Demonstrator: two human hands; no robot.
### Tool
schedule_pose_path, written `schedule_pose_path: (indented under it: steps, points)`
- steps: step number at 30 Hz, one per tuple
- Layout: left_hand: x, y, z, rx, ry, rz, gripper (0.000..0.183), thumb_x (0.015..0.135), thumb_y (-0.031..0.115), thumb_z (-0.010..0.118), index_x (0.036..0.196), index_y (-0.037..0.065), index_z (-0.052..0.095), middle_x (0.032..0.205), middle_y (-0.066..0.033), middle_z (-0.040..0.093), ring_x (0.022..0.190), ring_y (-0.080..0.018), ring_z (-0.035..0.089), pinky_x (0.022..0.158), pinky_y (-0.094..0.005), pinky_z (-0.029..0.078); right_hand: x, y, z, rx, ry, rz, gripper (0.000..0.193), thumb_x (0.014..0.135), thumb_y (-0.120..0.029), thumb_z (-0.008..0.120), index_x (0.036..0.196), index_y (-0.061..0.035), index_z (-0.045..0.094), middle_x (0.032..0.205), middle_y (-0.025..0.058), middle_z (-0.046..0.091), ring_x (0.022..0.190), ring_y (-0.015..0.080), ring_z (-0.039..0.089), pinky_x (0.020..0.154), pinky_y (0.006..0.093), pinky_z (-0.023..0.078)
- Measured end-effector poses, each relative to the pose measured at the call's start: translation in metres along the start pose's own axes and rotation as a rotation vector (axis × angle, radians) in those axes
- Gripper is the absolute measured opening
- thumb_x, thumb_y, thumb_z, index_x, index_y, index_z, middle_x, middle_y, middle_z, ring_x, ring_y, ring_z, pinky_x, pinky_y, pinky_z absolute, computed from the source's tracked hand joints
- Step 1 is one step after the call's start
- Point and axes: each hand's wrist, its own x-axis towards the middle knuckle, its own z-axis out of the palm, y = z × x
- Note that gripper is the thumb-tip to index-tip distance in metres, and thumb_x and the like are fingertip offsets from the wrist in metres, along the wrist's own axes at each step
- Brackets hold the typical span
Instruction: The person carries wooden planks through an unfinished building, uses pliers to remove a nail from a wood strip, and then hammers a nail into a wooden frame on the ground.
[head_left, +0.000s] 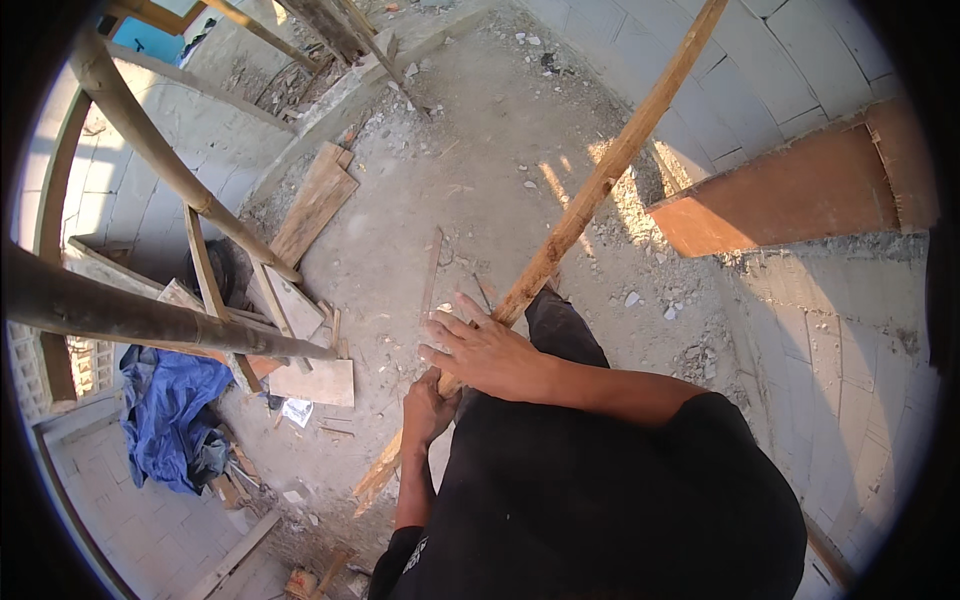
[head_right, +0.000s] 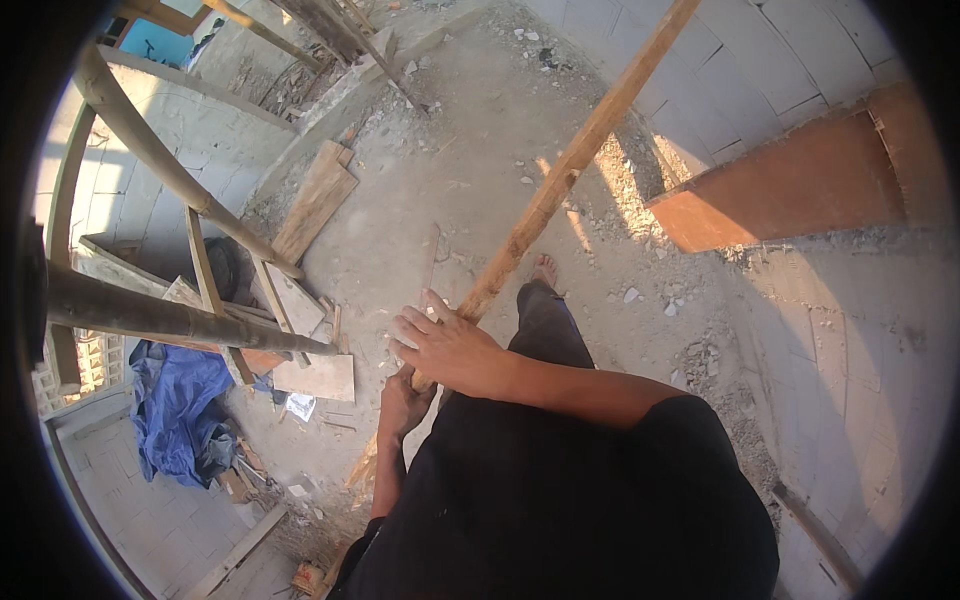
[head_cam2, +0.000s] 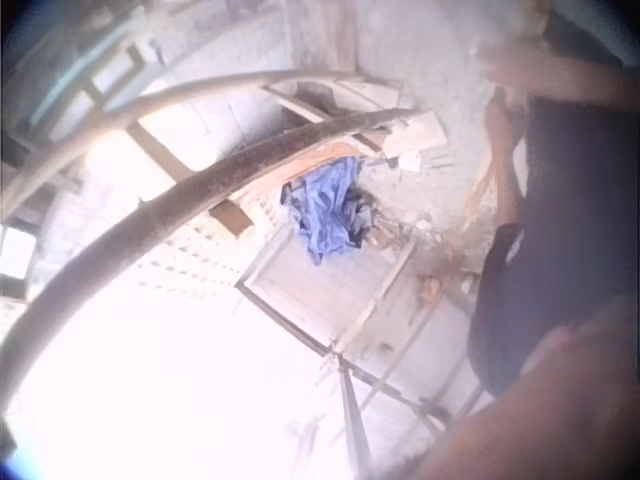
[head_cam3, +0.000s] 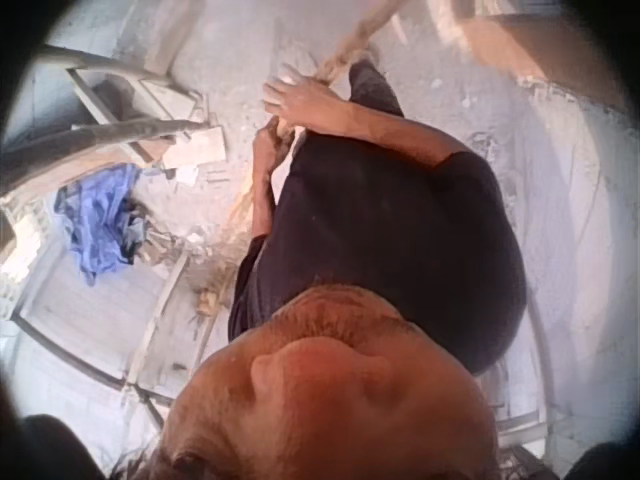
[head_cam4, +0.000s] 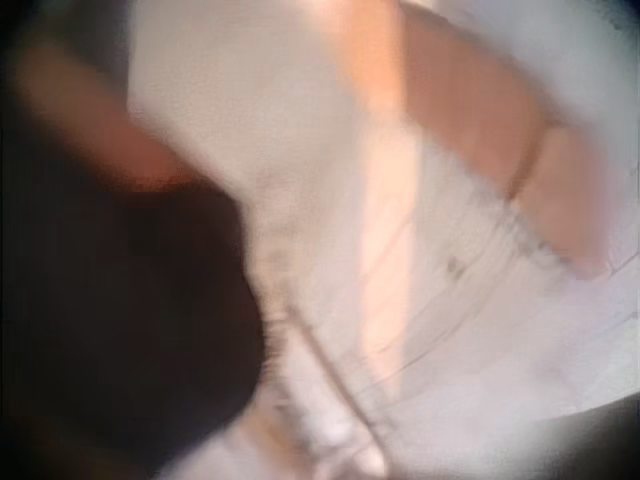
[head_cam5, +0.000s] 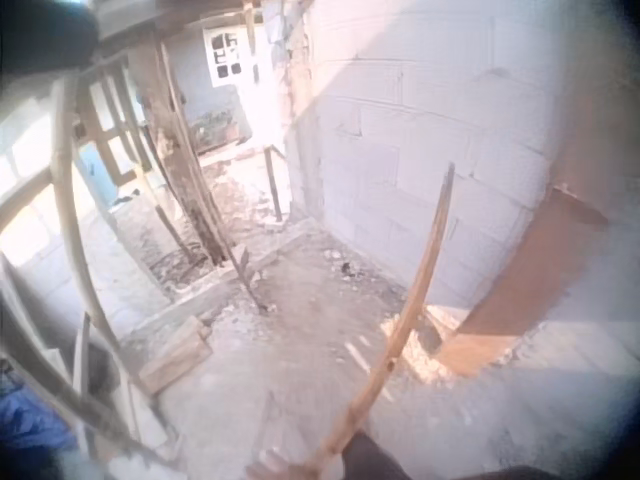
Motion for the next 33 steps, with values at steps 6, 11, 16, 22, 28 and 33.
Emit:
schedule_pose_path:
  steps: [6, 11, 16, 22, 28, 33]
  points:
    - [0.095, 0.053, 0.001, -0.133, 0.157, -0.072, 0.018, 0.082, 0.007, 0.065, 0.095, -0.002, 0.058, 0.07, -0.0234, 0.061, 0.063, -0.0333, 0.064, 0.059, -0.0414, 0.048, -0.056, 0.14, -0.057, 0.411, 0.109, 0.498, 0.05, 0.08, -0.02, 0.073, 0.126, -0.0077, 0.057, 0.127, 0.0097, 0.053, 0.115, 0.0315, 0.054, 0.102, 0.0433, 0.043]
    - [0.187, 0.09, -0.015, -0.204, 0.26, -0.216, 0.013, 0.082, 0.007, 0.061, 0.088, -0.003, 0.056, 0.065, -0.0202, 0.058, 0.058, -0.029, 0.06, 0.056, -0.0417, 0.047, -0.076, 0.269, -0.072, 0.339, 0.051, 0.751, 0.046, 0.083, -0.019, 0.071, 0.125, -0.007, 0.057, 0.126, 0.0109, 0.055, 0.115, 0.0312, 0.055, 0.098, 0.0405, 0.046]
    - [0.292, 0.077, -0.024, -0.235, 0.232, -0.237, 0.013, 0.079, 0.007, 0.062, 0.085, -0.003, 0.056, 0.063, -0.0156, 0.059, 0.055, -0.0215, 0.058, 0.055, -0.0377, 0.047, -0.052, 0.366, -0.055, 0.382, 0.075, 0.985, 0.043, 0.085, -0.021, 0.069, 0.123, -0.0049, 0.057, 0.124, 0.014, 0.056, 0.116, 0.0334, 0.056, 0.096, 0.0399, 0.047]
    - [0.435, 0.097, -0.077, -0.651, -0.101, -0.465, 0.015, 0.083, 0.013, 0.069, 0.079, 0.002, 0.06, 0.064, -0.0035, 0.057, 0.054, -0.013, 0.054, 0.052, -0.0298, 0.047, -0.088, 0.455, 0.037, 0.71, -0.128, 1.293, 0.043, 0.083, -0.023, 0.073, 0.119, -0.0035, 0.062, 0.11, 0.0167, 0.066, 0.093, 0.0284, 0.066, 0.084, 0.0387, 0.053]
    - [0.548, 0.122, -0.136, -0.636, -0.055, -0.529, 0.018, 0.085, 0.016, 0.069, 0.08, 0.003, 0.058, 0.063, -0.0021, 0.056, 0.051, -0.012, 0.052, 0.048, -0.0297, 0.045, -0.154, 0.506, 0.058, 1.007, 0.167, 1.959, 0.031, 0.083, -0.017, 0.069, 0.106, 0.0035, 0.066, 0.082, 0.0119, 0.068, 0.065, 0.0225, 0.068, 0.056, 0.0339, 0.053]
    - [0.639, 0.16, -0.163, -0.622, -0.064, -0.594, 0.025, 0.087, 0.024, 0.071, 0.079, 0.004, 0.056, 0.059, -0.0008, 0.053, 0.048, -0.0112, 0.05, 0.045, -0.0286, 0.044, -0.146, 0.563, 0.033, 1.013, 0.133, 2.087, 0.027, 0.084, -0.018, 0.068, 0.104, 0.0014, 0.068, 0.083, 0.0105, 0.068, 0.065, 0.0212, 0.069, 0.052, 0.0327, 0.053]
